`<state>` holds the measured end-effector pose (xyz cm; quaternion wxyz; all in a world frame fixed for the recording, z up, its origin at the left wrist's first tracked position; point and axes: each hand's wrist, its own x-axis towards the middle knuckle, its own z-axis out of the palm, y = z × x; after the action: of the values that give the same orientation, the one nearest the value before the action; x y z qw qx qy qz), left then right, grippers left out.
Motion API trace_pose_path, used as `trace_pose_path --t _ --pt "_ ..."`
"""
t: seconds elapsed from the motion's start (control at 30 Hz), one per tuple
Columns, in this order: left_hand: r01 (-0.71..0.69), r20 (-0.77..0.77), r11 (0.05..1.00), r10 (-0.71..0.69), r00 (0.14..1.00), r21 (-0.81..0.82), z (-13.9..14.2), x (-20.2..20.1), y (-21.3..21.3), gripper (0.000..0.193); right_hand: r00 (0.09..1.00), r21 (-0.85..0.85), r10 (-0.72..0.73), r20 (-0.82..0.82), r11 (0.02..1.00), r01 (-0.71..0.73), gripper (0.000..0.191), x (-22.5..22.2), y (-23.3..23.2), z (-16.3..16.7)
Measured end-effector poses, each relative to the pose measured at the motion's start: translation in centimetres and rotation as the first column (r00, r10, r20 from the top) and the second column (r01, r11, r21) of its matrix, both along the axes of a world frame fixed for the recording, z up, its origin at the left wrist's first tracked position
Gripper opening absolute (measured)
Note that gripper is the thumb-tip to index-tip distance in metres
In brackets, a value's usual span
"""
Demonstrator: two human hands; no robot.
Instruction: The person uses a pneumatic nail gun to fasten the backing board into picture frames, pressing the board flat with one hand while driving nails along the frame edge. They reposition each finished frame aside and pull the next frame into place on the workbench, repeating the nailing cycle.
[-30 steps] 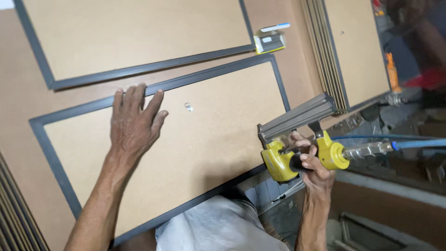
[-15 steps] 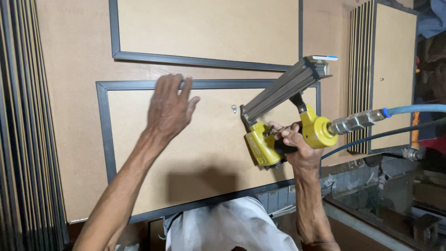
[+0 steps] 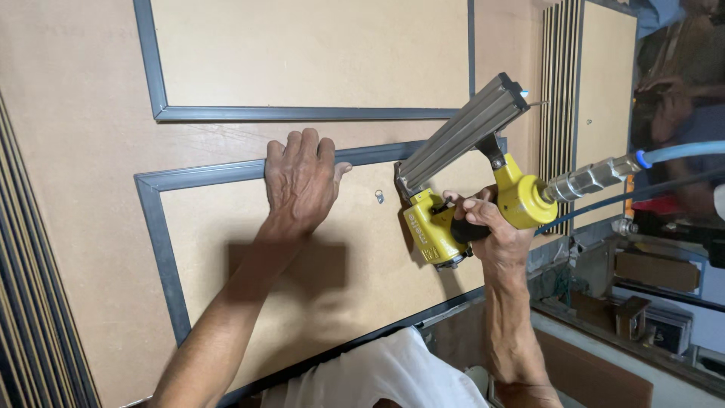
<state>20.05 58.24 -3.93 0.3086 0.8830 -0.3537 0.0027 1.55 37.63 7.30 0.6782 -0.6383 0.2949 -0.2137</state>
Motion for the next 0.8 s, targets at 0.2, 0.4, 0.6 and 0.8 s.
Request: trace_pose_path --t 0.2,0.4,0.6,0.8 --pt "0.003 -0.003 1.0 -0.003 1.0 0.024 0.1 0.0 0.1 0.037 0.998 -0.052 0.055 -0.005 0.997 -0.055 0.007 0.2 0.1 0.2" --pt "0.01 0.023 1.0 -0.011 1.0 0.026 0.4 0.0 0.2 0.036 0.999 -0.086 0.018 -0.049 0.996 -0.023 0.008 0.6 0.6 0.3" --pt "0.014 -0.001 1.0 -0.014 1.0 0.015 -0.1 -0.1 0.0 0.036 1.0 -0.037 0.025 0.013 0.999 -0.025 0.007 -0.1 0.8 0.0" --pt "0.039 0.005 0.999 -0.039 0.999 -0.033 -0.2 0.4 2.3 0.031 0.993 0.005 0.115 0.005 0.993 -0.115 0.008 -0.7 3.2 0.2"
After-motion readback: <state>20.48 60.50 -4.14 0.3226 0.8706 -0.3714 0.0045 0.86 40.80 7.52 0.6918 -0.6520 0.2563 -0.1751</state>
